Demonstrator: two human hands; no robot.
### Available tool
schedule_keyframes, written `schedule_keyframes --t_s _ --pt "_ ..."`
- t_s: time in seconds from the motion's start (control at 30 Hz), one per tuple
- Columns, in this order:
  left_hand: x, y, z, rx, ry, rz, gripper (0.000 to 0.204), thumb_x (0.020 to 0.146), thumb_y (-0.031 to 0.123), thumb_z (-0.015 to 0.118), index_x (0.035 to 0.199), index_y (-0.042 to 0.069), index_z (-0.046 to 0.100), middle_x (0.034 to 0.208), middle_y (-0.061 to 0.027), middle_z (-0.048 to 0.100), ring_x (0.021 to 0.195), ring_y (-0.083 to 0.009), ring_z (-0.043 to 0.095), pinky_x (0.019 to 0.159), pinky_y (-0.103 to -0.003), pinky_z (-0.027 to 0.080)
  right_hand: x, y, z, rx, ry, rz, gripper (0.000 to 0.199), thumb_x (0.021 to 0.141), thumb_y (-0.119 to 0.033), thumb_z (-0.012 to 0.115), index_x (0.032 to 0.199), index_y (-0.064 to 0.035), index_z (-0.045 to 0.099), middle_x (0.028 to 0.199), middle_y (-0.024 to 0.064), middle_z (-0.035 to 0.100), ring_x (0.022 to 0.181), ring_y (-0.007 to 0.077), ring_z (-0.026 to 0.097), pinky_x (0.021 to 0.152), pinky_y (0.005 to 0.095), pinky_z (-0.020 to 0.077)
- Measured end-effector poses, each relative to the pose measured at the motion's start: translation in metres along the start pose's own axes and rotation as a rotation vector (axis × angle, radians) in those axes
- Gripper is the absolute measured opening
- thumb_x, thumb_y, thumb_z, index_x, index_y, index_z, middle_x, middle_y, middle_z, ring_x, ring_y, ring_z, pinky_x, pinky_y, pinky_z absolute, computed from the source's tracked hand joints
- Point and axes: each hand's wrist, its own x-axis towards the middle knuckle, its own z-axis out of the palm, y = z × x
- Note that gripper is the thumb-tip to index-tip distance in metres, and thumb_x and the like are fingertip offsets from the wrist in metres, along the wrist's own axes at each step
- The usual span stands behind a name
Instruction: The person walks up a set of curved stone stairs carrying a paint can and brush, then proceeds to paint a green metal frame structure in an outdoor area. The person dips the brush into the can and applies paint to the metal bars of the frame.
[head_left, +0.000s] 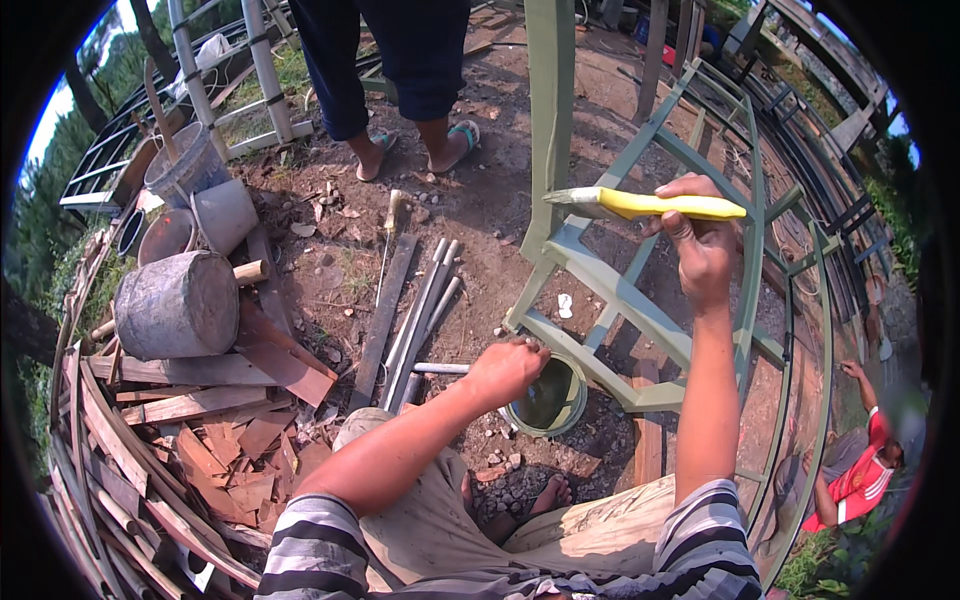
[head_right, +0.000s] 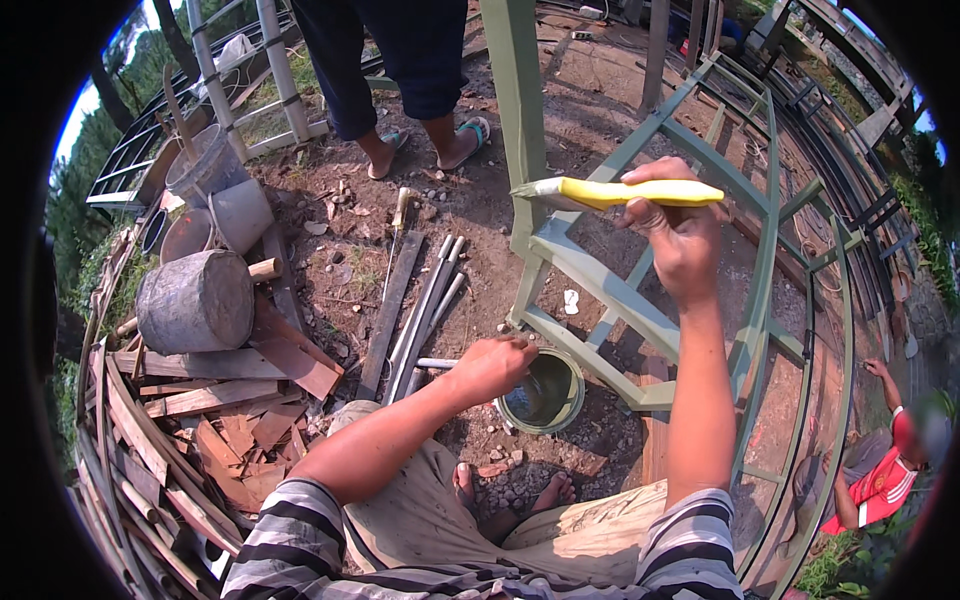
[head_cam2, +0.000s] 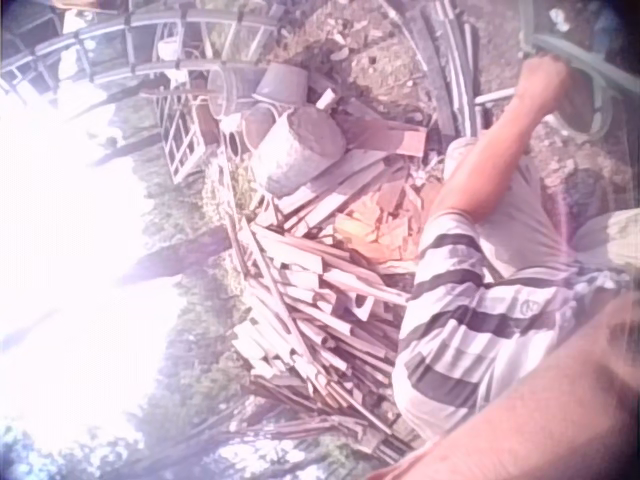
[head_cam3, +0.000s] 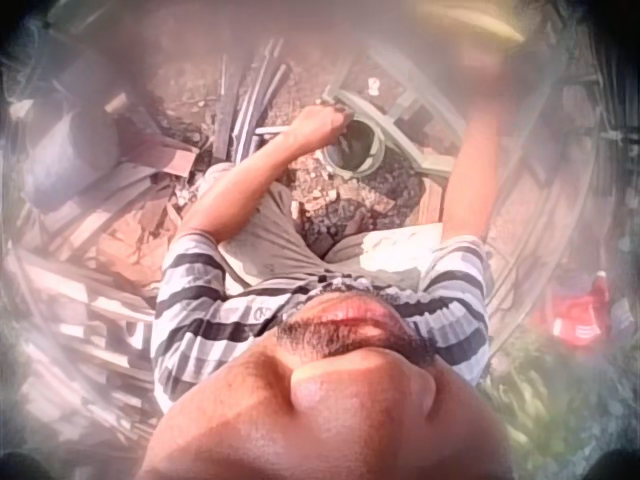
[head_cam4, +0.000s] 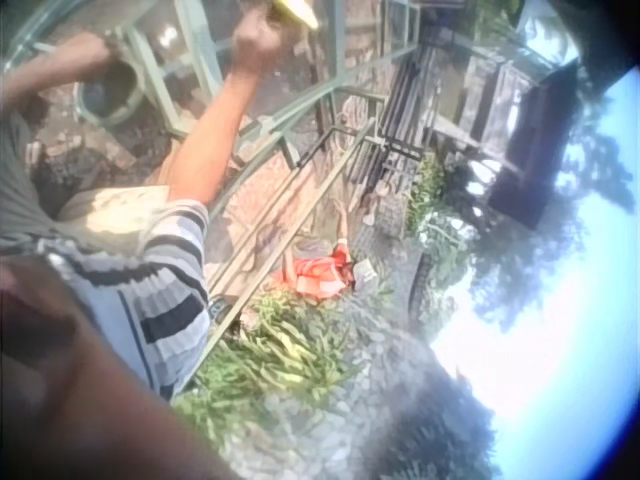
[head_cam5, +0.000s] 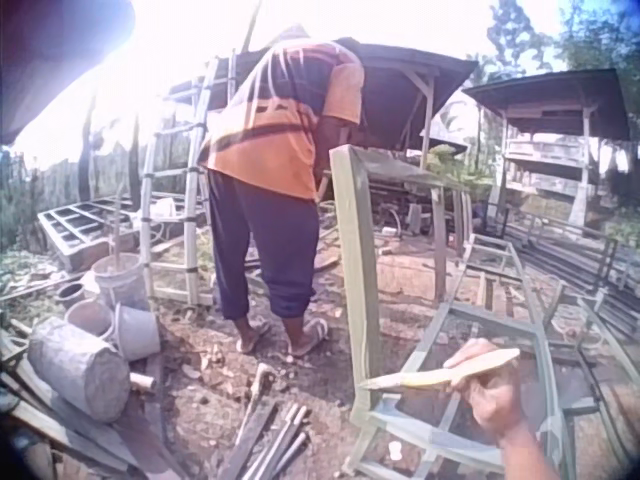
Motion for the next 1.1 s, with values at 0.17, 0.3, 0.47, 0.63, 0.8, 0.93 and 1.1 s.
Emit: schedule_keyframes --t_s 0.17,0.3,0.47,0.63,0.8,0.93,1.1 --pt "0.007 0.007 0.005 -0.002 -0.017 0.021 0.019 0.085 0.011 0.062 0.103 0.004 0.063 0.092 -0.0144 0.07 0.084 -0.0331 0.072 0.068 -0.043 0.06 -0.013 0.0 0.073 -0.775 -0.341 -0.434 0.027 0.08 -0.009 0.08 0.102 -0.0059 0.064 0.085 0.0095 0.064 0.078 0.0304 0.067 0.065 0.0414 0.054" --pt "0.01 0.013 0.003 -0.006 -0.013 0.044 0.019 0.084 0.012 0.064 0.102 0.004 0.063 0.091 -0.0139 0.07 0.084 -0.0328 0.072 0.068 -0.043 0.06 0.062 -0.035 0.065 -0.746 -0.142 -0.586 0.027 0.083 -0.012 0.08 0.104 -0.0056 0.064 0.089 0.0094 0.068 0.08 0.0287 0.07 0.066 0.0382 0.0549" --pt "0.005 0.007 0.0 0.005 -0.007 0.037 0.02 0.084 0.013 0.064 0.102 0.004 0.062 0.093 -0.0141 0.069 0.085 -0.0326 0.072 0.069 -0.043 0.06 0.1 -0.069 0.038 -0.722 0.171 -0.79 0.018 0.088 -0.015 0.081 0.098 -0.0037 0.07 0.092 0.0063 0.073 0.075 0.0207 0.071 0.067 0.0299 0.054" --pt "-0.002 0.003 -0.001 -0.005 0.022 -0.005 0.018 0.086 0.012 0.062 0.101 0.003 0.061 0.095 -0.0141 0.069 0.084 -0.0341 0.072 0.067 -0.044 0.06 0.018 -0.002 0.006 -0.188 -0.019 -0.119 0.021 0.096 -0.016 0.073 0.106 0.0014 0.068 0.1 0.0055 0.067 0.082 0.0133 0.066 0.077 0.0262 0.0552" --pt "0.003 0.009 -0.004 0.032 -0.024 0.022 0.023 0.083 0.009 0.065 0.104 0.002 0.061 0.094 -0.0146 0.071 0.083 -0.0333 0.073 0.067 -0.043 0.06 0.076 0.023 -0.029 0.13 0.174 -0.076 0.025 0.1 -0.021 0.068 0.115 -0.0014 0.066 0.094 0.0061 0.067 0.083 0.0127 0.068 0.08 0.0326 0.0613" --pt "0.0 0.004 -0.001 -0.009 -0.026 0.019 0.021 0.088 0.015 0.065 0.105 0.004 0.061 0.097 -0.0157 0.069 0.086 -0.0357 0.072 0.07 -0.047 0.06 0.078 0.0 -0.029 0.314 0.193 -0.069 0.023 0.102 -0.02 0.065 0.114 -0.001 0.066 0.089 0.0041 0.063 0.078 0.011 0.063 0.08 0.0345 0.0619" --pt "0.004 0.006 0.001 -0.015 -0.058 -0.003 0.023 0.086 0.016 0.068 0.104 0.004 0.061 0.097 -0.0154 0.069 0.087 -0.0354 0.071 0.071 -0.047 0.06 0.024 0.012 -0.01 -0.415 -0.327 -0.229 0.018 0.085 0.0 0.078 0.102 -0.0018 0.07 0.099 0.0046 0.069 0.09 0.014 0.064 0.078 0.0274 0.0547"
